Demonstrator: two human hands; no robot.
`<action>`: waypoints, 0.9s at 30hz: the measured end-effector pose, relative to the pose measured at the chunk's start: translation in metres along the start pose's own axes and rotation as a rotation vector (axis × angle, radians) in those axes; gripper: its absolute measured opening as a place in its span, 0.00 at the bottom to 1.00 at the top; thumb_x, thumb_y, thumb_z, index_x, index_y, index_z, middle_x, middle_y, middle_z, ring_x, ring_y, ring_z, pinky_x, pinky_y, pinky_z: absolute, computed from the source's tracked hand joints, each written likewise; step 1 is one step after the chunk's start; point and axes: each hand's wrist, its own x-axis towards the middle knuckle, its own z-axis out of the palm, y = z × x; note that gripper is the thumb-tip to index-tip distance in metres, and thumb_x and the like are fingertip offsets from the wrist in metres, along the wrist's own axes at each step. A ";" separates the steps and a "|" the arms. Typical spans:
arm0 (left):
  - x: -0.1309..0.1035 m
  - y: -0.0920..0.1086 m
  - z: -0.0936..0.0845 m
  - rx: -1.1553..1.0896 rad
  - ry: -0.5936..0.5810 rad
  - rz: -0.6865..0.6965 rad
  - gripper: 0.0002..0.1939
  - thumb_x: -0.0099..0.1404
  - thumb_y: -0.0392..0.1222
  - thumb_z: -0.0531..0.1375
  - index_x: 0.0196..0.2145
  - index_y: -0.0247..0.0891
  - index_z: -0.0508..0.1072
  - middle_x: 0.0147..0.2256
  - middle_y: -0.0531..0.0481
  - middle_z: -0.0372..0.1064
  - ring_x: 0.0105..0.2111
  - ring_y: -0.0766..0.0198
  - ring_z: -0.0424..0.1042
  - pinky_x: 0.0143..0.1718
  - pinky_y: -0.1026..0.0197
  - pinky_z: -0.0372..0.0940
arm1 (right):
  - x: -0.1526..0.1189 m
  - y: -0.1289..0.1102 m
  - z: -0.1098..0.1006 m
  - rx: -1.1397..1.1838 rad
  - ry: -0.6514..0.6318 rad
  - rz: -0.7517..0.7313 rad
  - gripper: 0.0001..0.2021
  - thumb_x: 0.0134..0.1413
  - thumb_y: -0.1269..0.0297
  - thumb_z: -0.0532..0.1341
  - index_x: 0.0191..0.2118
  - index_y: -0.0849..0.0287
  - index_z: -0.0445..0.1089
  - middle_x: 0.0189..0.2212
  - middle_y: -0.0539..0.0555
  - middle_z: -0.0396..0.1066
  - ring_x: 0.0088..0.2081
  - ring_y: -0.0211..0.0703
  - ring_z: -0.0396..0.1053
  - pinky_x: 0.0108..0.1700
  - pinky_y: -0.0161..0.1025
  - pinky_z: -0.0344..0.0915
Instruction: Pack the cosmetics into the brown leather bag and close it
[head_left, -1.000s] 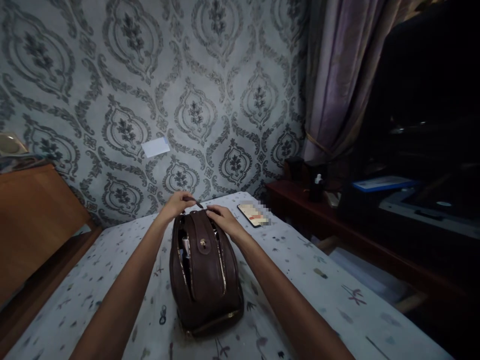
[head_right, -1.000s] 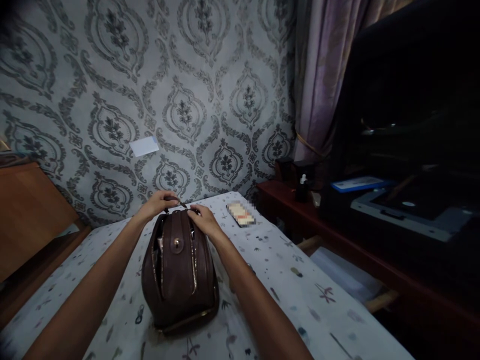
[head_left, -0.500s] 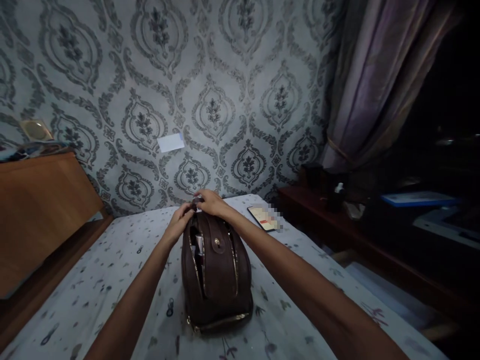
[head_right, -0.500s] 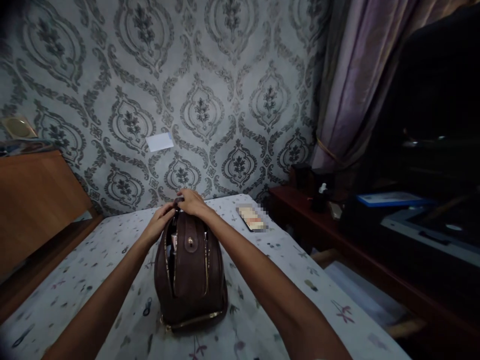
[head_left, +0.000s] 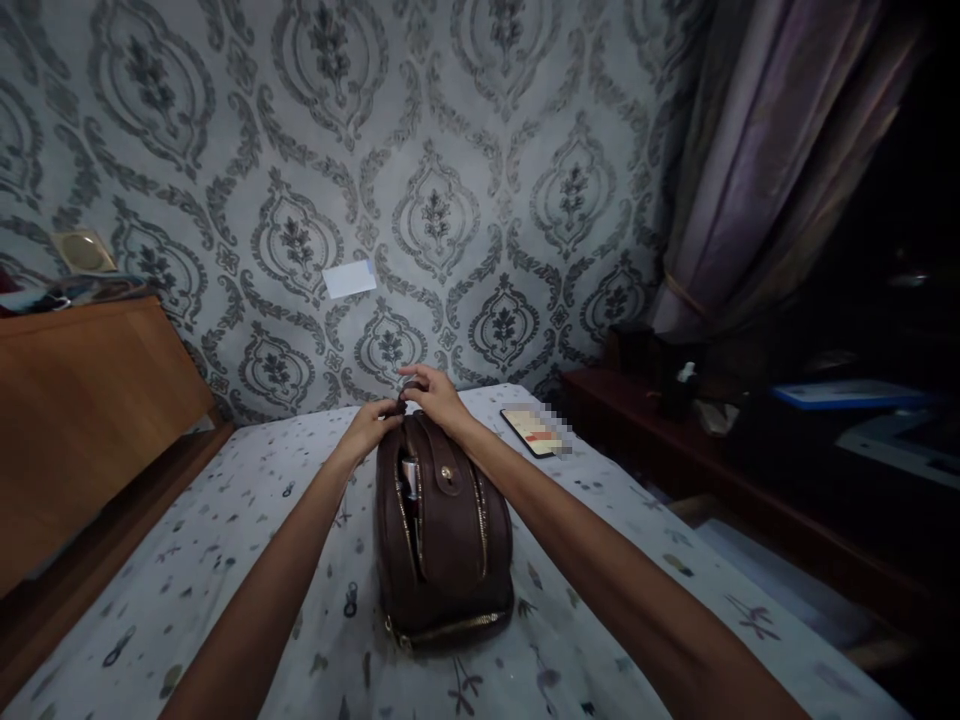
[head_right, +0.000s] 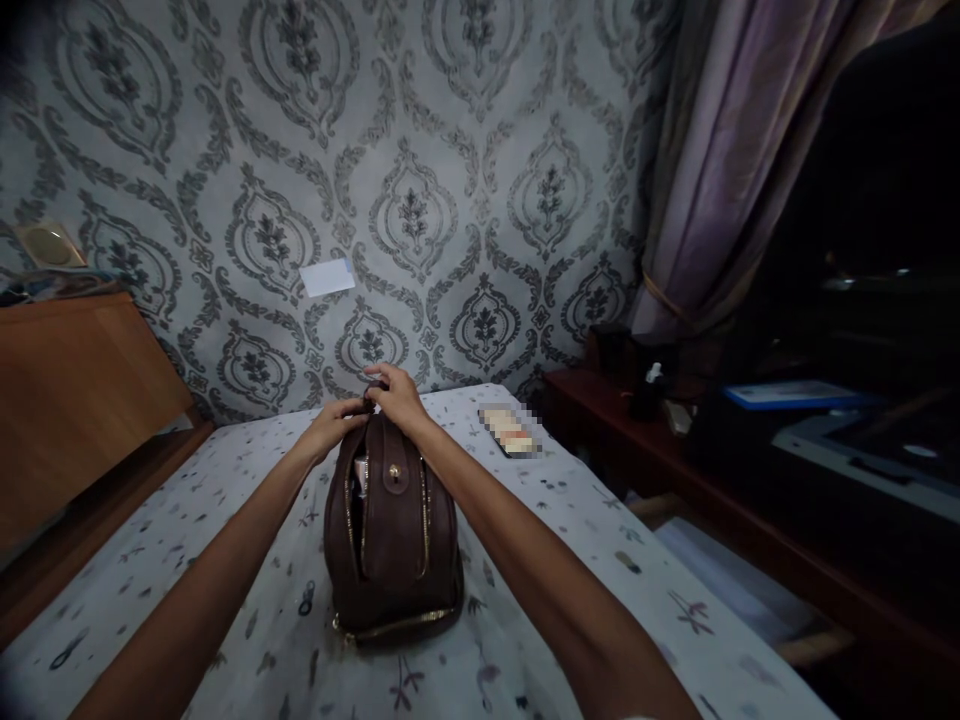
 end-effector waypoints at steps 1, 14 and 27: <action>0.001 0.000 0.001 0.036 0.025 -0.007 0.10 0.56 0.38 0.59 0.35 0.36 0.79 0.35 0.50 0.78 0.39 0.57 0.73 0.45 0.58 0.65 | 0.000 -0.001 0.000 -0.016 -0.002 0.002 0.22 0.49 0.73 0.57 0.52 0.62 0.68 0.30 0.49 0.74 0.34 0.39 0.73 0.44 0.37 0.68; -0.008 0.006 0.019 0.164 0.305 0.004 0.11 0.62 0.44 0.57 0.24 0.39 0.72 0.25 0.53 0.68 0.30 0.61 0.64 0.33 0.63 0.52 | -0.034 -0.004 -0.026 -0.435 -0.168 0.150 0.22 0.55 0.65 0.58 0.56 0.59 0.64 0.47 0.58 0.75 0.49 0.51 0.71 0.52 0.44 0.65; -0.016 0.013 0.011 -0.197 0.170 0.033 0.17 0.55 0.55 0.61 0.28 0.36 0.75 0.24 0.55 0.67 0.28 0.64 0.64 0.30 0.65 0.58 | -0.034 -0.016 -0.022 -0.571 -0.219 0.218 0.18 0.60 0.63 0.53 0.54 0.58 0.67 0.50 0.58 0.75 0.52 0.53 0.71 0.52 0.45 0.65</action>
